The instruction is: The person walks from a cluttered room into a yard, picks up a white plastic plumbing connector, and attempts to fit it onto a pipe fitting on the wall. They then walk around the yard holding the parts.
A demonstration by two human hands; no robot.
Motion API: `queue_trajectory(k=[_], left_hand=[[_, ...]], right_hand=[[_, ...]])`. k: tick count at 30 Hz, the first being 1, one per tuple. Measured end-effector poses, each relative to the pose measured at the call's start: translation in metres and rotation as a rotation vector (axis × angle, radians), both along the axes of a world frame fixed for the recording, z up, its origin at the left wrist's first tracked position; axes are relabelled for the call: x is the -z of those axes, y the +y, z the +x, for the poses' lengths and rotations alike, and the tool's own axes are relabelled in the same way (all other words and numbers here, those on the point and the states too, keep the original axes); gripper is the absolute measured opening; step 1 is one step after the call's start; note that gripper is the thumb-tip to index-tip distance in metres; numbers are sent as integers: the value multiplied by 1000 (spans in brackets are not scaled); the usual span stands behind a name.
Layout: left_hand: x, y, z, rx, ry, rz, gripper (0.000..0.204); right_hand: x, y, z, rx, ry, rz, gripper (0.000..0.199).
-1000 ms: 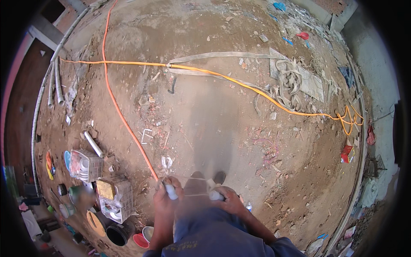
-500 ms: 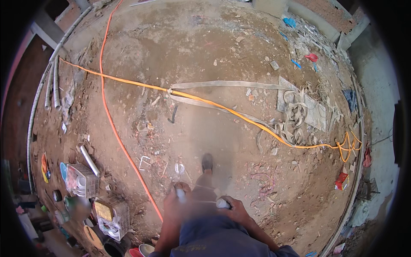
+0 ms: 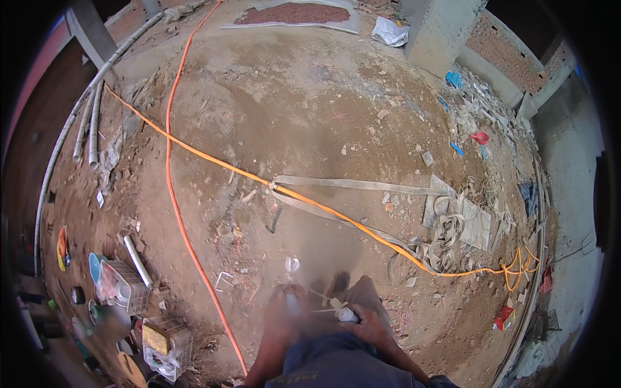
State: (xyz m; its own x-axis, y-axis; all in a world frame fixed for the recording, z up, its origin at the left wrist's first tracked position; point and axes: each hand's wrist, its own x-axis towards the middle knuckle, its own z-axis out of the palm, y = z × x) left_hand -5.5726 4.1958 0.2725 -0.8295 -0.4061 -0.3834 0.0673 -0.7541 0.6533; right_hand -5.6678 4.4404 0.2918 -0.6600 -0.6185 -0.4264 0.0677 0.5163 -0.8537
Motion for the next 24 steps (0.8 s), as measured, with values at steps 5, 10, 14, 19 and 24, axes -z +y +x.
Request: queue_trajectory(k=[5, 10, 14, 19, 24], left_hand=[[8, -25, -30, -30, 87, -130, 25], [7, -46, -76, -66, 111, -165, 25], [2, -56, -130, -87, 113, -131, 26], [-36, -61, -211, -69, 118, -9, 26], [-76, -67, -260, -126, 195, 306, 26]], right_hand=[[11, -26, -56, -103, 35, 14, 50], [11, -51, -107, -148, 11, 95, 54], [14, -61, -155, -183, 24, 106, 56], [2, -63, -221, -188, 53, 67, 57], [-18, -77, -280, -249, 40, 52, 59]])
